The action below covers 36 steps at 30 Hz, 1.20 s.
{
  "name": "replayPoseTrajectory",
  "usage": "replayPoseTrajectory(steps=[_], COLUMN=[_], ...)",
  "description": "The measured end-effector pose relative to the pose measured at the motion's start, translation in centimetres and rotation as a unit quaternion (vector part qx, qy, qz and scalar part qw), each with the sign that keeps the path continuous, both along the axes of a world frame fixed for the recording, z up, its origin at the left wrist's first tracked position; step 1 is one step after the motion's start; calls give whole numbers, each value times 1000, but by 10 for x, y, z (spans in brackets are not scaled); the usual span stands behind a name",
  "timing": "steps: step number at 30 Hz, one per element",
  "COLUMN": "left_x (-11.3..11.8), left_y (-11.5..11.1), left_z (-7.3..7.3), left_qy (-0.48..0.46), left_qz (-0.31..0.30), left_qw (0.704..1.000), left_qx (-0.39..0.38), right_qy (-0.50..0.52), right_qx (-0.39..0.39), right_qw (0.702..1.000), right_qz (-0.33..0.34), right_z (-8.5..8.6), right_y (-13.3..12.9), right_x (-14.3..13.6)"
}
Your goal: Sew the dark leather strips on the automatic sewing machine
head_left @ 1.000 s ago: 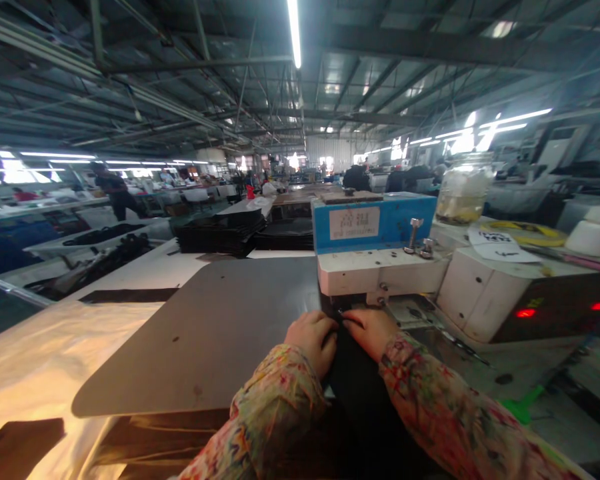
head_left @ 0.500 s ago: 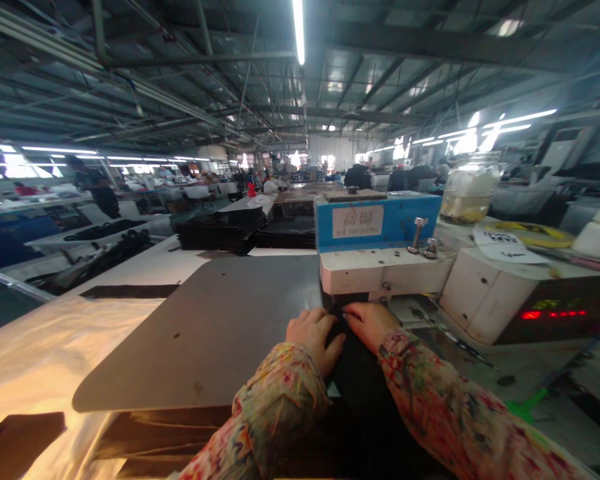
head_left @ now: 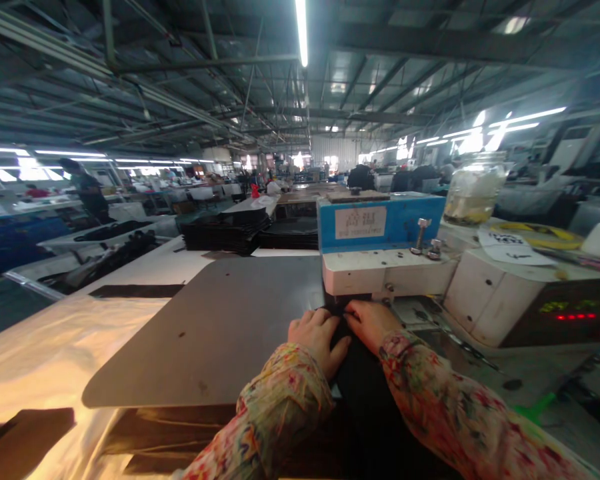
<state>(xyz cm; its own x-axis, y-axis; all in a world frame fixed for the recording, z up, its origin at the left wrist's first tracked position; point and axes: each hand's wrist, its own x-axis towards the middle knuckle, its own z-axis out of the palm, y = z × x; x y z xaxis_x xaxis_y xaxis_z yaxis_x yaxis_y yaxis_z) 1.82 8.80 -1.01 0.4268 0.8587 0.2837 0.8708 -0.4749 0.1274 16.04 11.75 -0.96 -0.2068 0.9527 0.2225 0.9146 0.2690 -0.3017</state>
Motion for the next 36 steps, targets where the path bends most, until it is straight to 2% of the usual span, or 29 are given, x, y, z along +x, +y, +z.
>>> replayPoseTrajectory(steps=[4,13,36], left_x=[-2,1,1], left_y=[0,-5,-4], left_z=[-3,1,-2], left_qy=[2,8,4], left_qz=[-13,-12,-18], left_qw=[1000,1000,1000], left_qx=[10,-4,2], right_qy=[-15,-50,-59], right_qx=[6,7,13], right_qw=[1000,999,998], right_qz=[1,1,2], right_z=[1,0,-1], right_y=[-1,-3,-4], right_x=[-1,-2,-3])
